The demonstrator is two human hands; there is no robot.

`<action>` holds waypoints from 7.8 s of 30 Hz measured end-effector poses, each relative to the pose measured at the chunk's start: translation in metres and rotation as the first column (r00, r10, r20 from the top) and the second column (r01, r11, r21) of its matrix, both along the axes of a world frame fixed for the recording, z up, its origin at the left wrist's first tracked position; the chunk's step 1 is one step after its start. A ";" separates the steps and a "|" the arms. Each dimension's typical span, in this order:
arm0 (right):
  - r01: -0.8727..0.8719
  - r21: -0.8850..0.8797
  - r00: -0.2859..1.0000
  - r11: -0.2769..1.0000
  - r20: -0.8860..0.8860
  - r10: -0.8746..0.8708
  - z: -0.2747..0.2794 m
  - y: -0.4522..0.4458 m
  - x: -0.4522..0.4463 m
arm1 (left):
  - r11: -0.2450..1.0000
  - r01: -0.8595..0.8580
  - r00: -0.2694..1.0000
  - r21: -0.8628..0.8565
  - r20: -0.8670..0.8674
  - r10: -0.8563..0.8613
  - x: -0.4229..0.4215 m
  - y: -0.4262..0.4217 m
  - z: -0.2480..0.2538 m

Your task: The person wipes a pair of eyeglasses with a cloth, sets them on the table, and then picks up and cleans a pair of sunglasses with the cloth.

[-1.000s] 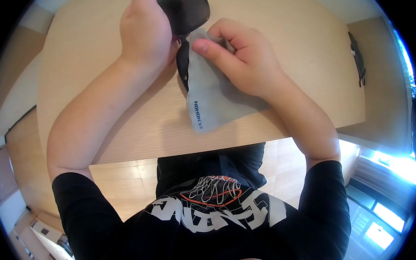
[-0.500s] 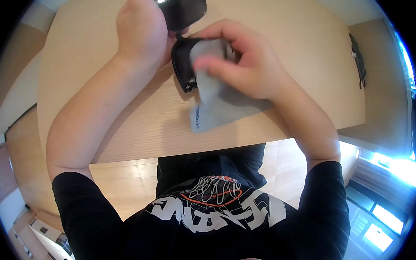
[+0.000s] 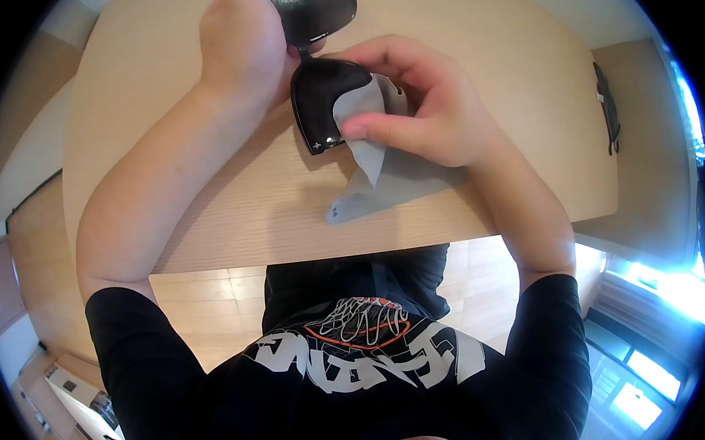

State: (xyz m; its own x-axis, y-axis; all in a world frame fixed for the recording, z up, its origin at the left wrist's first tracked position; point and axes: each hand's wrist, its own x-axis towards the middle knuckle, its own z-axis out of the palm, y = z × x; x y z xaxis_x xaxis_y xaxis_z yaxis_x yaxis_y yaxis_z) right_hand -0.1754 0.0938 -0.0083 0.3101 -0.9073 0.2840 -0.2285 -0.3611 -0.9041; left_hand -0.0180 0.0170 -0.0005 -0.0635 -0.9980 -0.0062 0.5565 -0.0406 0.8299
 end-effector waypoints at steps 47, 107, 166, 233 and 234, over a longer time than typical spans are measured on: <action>0.069 -0.322 0.938 0.944 -0.302 -0.171 0.003 0.001 0.008 | 0.988 -0.127 0.992 0.090 -0.014 0.129 -0.007 0.000 -0.003; 0.031 -0.128 0.988 0.991 -0.147 -0.050 0.005 -0.002 -0.003 | 0.994 0.016 0.999 0.108 0.049 -0.022 -0.002 -0.008 -0.002; -0.347 0.180 0.683 0.921 0.721 0.116 0.034 -0.026 -0.045 | 0.881 0.468 0.875 0.072 -0.178 -0.451 0.043 -0.002 -0.011; -0.337 0.224 0.607 0.915 0.794 0.029 0.033 -0.016 -0.007 | 0.837 0.143 0.970 -0.528 0.244 -0.011 0.033 0.011 0.008; -0.300 0.224 0.658 0.927 0.752 0.032 0.032 -0.015 -0.009 | 0.849 0.155 0.971 -0.506 0.237 -0.036 0.033 0.012 0.010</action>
State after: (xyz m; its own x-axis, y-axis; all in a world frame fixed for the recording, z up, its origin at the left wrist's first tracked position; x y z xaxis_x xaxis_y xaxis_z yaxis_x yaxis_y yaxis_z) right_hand -0.1844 0.0789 0.0237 0.2802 -0.9375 0.2065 0.5823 -0.0050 -0.8130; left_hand 0.0153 0.0287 0.0097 -0.2155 -0.8479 0.4844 0.3824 0.3832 0.8408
